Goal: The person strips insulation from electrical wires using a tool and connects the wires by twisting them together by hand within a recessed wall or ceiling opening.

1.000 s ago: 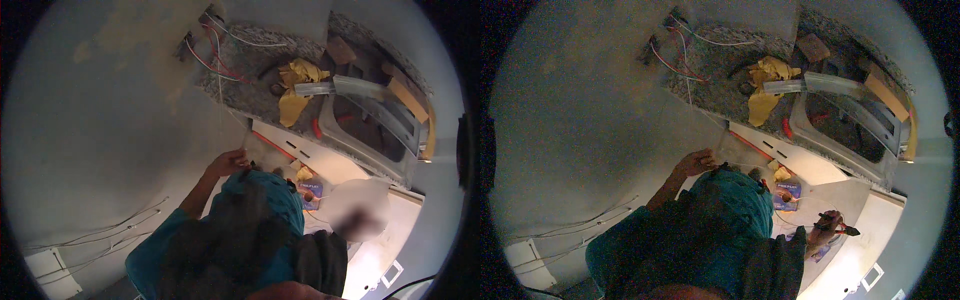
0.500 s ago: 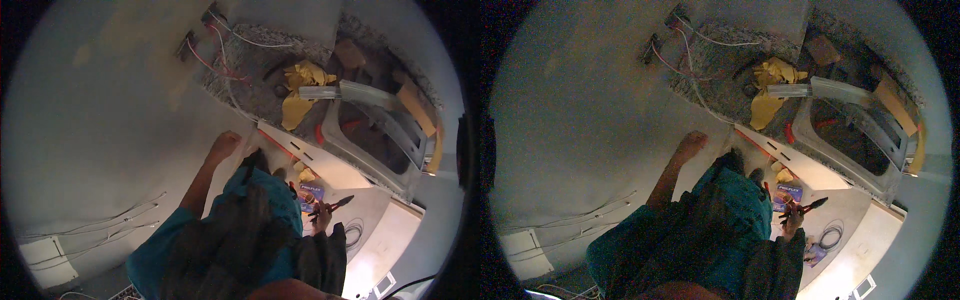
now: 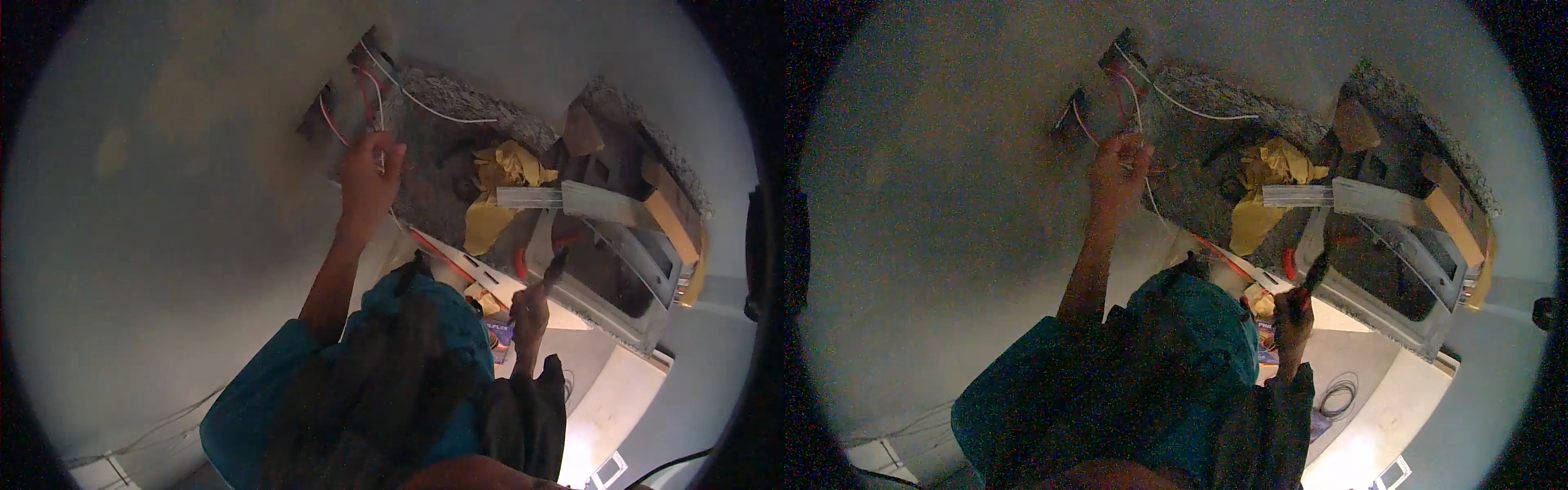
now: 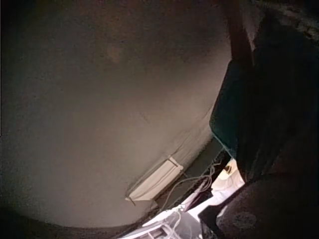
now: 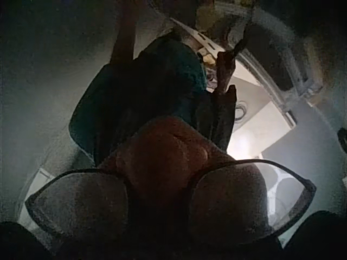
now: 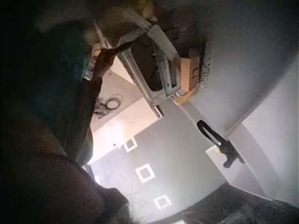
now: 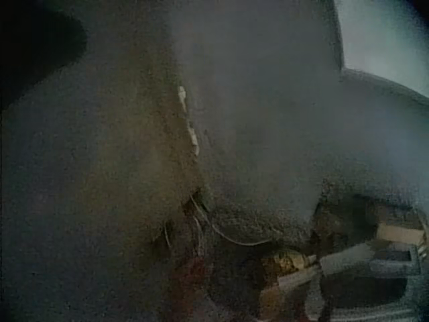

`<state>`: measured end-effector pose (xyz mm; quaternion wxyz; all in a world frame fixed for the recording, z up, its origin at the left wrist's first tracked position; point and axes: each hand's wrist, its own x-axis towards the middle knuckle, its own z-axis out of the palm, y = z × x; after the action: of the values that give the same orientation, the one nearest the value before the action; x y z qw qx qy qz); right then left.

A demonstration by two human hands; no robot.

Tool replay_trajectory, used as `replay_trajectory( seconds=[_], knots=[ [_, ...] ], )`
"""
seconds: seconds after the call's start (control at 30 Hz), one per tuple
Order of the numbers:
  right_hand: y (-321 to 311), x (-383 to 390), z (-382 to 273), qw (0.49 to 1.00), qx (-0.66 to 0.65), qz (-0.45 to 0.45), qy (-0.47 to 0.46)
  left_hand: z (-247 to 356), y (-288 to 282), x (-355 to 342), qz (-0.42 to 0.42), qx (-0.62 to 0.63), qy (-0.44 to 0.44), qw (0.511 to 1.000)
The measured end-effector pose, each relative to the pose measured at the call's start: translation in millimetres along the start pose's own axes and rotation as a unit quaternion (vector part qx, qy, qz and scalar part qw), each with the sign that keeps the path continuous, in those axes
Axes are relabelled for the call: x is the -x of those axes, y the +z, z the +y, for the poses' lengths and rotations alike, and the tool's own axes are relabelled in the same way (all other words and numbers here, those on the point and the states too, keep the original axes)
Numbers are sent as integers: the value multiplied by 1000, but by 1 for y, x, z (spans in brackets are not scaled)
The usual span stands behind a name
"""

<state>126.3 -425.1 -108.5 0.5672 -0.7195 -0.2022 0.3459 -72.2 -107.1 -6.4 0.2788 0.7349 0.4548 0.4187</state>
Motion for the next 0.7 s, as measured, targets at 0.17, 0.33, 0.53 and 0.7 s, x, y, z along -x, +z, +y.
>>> replay_trajectory(
  seconds=[0.17, 0.33, 0.53, 0.7],
  knots=[
    [82, -51, -76, 991, -57, -111, -56, -16, 4, -20, 27, -117, 74, 990],
    [188, -133, -148, 964, -2, -178, -199, -29, 23, -34, 37, -47, -28, 998],
    [288, -209, -206, 921, 135, -121, -345, -49, 53, -50, 121, 9, -23, 992],
    [311, -231, -209, 911, 182, -96, -358, -41, 58, -63, 193, -36, -65, 978]
  ],
)
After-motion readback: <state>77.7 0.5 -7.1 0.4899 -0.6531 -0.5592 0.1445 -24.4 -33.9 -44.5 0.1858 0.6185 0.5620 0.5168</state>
